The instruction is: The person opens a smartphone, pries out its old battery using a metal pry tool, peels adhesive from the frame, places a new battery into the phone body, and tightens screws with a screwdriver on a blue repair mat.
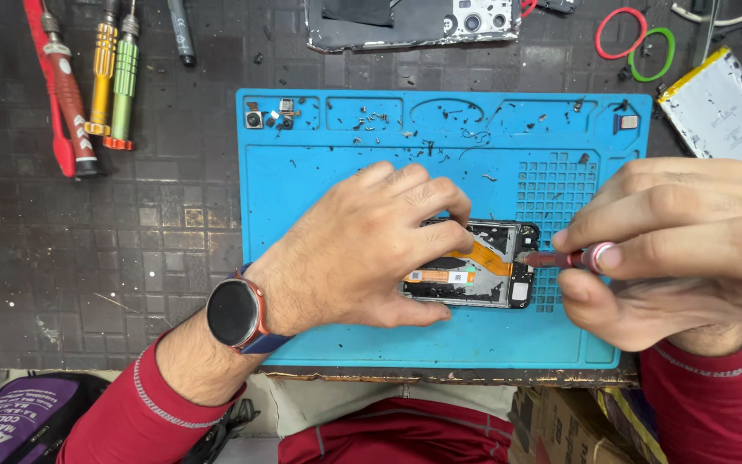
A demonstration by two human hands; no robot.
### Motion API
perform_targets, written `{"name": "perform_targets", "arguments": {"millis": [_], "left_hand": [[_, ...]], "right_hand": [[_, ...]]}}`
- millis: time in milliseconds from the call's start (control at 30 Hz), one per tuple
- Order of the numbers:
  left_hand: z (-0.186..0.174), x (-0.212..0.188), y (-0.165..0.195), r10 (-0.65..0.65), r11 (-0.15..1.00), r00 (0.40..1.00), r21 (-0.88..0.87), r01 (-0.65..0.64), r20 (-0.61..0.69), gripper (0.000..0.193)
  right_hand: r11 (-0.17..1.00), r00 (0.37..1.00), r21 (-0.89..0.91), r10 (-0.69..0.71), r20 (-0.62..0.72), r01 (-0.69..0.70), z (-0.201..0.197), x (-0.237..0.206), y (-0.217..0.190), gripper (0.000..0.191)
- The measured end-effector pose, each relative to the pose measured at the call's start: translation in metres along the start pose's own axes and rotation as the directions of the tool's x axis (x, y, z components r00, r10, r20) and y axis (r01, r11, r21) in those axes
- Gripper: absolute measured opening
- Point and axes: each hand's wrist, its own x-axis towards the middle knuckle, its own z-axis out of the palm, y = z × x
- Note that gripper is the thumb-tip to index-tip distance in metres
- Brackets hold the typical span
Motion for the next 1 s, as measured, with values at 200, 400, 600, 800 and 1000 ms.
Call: {"name": "perform_targets", "arguments": {"millis": [200,400,600,800,1000], "left_hand": [[0.004,0.001,0.000,-0.076,0.997,0.997,0.037,0.075,0.024,0.039],[-0.002,0.001,-0.003,-0.083,0.994,0.996,0.070,0.084,-0.023,0.037],[-0.004,0.000,-0.004,-0.117,0.991,0.992,0.062,0.121,-0.055,0.039],[-0.004,0.000,-0.005,-0.113,0.991,0.993,0.070,0.116,-0.046,0.040],[-0.006,0.001,-0.003,-0.115,0.991,0.992,0.066,0.119,-0.055,0.042]], "right_hand": [[0.999,0.999,-0.040,-0.035,0.000,0.035,0.002,0.012,-0.005,0.030],[0.996,0.997,-0.092,-0.010,-0.073,0.004,0.005,0.013,-0.006,0.028],[0.994,0.998,-0.109,0.007,-0.063,-0.014,0.004,0.009,-0.004,0.025],[0.960,0.959,-0.009,0.279,0.052,-0.279,-0.012,0.011,-0.017,0.023],[0.942,0.938,0.048,0.326,0.117,-0.333,-0.019,0.015,-0.022,0.019]]}}
